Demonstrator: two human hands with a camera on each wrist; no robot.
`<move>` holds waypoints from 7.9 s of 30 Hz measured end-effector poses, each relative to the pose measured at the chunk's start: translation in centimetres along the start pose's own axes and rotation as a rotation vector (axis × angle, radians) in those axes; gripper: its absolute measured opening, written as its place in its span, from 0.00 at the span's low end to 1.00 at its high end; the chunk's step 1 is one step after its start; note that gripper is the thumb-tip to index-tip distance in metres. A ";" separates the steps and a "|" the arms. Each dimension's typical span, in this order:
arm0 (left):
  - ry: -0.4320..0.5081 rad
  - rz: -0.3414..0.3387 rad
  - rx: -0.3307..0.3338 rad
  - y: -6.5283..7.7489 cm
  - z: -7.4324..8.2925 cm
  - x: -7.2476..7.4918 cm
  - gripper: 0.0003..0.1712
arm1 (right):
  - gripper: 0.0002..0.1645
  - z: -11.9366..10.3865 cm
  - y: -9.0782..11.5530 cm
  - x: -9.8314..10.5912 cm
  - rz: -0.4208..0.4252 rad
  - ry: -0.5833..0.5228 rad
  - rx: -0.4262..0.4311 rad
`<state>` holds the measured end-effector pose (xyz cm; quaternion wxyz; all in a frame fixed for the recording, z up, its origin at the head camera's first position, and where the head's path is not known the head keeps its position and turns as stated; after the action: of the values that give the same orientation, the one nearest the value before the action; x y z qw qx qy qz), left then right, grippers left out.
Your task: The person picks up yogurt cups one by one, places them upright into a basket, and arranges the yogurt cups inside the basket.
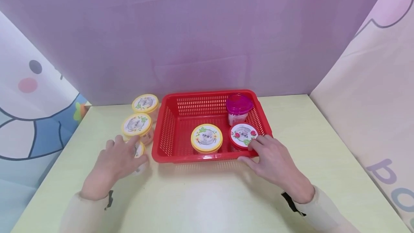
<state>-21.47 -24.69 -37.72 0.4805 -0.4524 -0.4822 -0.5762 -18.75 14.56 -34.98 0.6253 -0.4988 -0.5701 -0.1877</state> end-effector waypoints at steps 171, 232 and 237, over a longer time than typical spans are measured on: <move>0.041 -0.197 -0.200 -16.2 20.0 1.0 0.55 | 0.24 -0.4 -0.3 -0.4 0.006 0.007 0.024; -0.014 -0.093 -0.198 -11.6 14.6 4.7 0.57 | 0.24 -0.3 -0.2 -0.4 -0.022 0.008 0.007; -0.017 -0.076 -0.195 -10.7 12.9 4.8 0.56 | 0.24 -0.5 -0.2 -0.5 -0.025 0.004 0.005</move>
<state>-31.92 -11.71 -32.66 0.4078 -0.4830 -0.4448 -0.6344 -18.83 13.87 -35.28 0.6253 -0.4899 -0.5752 -0.1952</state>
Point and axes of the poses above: each hand's wrist, its own y-axis away from the middle knuckle, its own x-axis out of the back of the hand, z = x × y, the point moved 7 cm from there along -y, towards the middle knuckle
